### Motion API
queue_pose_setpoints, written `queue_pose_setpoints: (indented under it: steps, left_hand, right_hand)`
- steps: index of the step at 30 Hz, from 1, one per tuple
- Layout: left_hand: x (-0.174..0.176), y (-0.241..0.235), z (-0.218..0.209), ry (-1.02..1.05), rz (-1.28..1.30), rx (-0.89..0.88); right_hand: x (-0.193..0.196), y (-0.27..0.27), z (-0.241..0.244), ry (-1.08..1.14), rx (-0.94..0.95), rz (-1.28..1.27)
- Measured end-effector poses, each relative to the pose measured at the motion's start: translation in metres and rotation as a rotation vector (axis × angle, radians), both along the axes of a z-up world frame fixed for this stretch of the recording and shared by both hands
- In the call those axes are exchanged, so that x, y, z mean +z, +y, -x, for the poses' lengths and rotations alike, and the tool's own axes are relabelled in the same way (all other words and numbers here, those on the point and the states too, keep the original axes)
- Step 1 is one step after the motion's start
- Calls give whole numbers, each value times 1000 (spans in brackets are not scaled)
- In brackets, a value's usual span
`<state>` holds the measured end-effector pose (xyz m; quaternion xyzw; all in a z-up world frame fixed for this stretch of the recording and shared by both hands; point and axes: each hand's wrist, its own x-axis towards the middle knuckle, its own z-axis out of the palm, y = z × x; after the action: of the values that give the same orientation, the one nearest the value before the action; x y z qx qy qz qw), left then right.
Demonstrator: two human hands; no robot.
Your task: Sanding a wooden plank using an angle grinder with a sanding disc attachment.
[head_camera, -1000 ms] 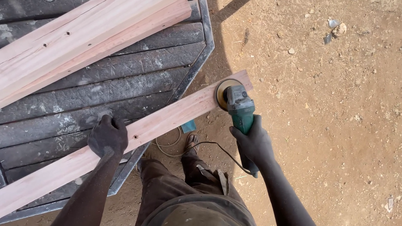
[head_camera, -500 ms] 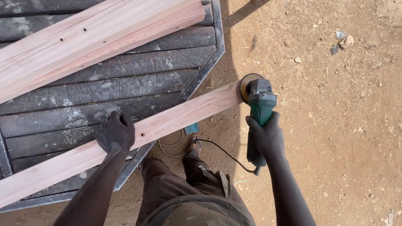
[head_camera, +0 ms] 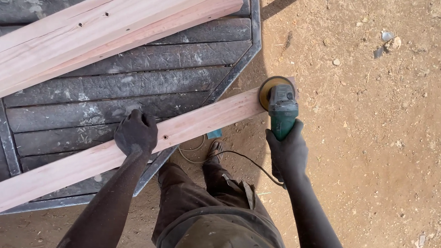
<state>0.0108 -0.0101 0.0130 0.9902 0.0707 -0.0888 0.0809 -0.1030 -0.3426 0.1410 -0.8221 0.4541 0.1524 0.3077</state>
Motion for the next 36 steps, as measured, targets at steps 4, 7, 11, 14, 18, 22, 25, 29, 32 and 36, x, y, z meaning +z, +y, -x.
queue_pose_setpoints:
  steps: [4, 7, 11, 14, 18, 22, 25, 29, 32, 36]
  left_hand:
    - [-6, 8, 7, -29, 18, -16]
    - [-11, 5, 4, -43, 23, -30]
    - [-12, 6, 9, -39, 12, -24]
    - [-10, 9, 5, -71, 8, -32]
    - [-12, 9, 6, -77, 10, -42]
    - [-9, 9, 5, -53, 22, -40]
    - [-9, 6, 7, -36, 33, -43]
    - [-11, 9, 8, -96, 22, -46]
    - [-10, 9, 9, -97, 29, -49]
    - [-12, 9, 7, -61, 21, -48]
  right_hand:
    - [-8, 41, 7, 14, 249, -29]
    - [2, 54, 2, 4, 566, 38]
    - [3, 29, 7, 30, 423, 31]
    - [-4, -7, 5, 37, 236, 49]
    - [-12, -51, 7, 47, 86, 126]
    - [-9, -50, 5, 17, 21, 174]
    - [-10, -20, 3, 17, 14, 121]
    - [-18, 35, 5, 9, 295, 34]
    - [-2, 57, -2, 24, 490, 42]
    - [-7, 31, -1, -41, 486, 94]
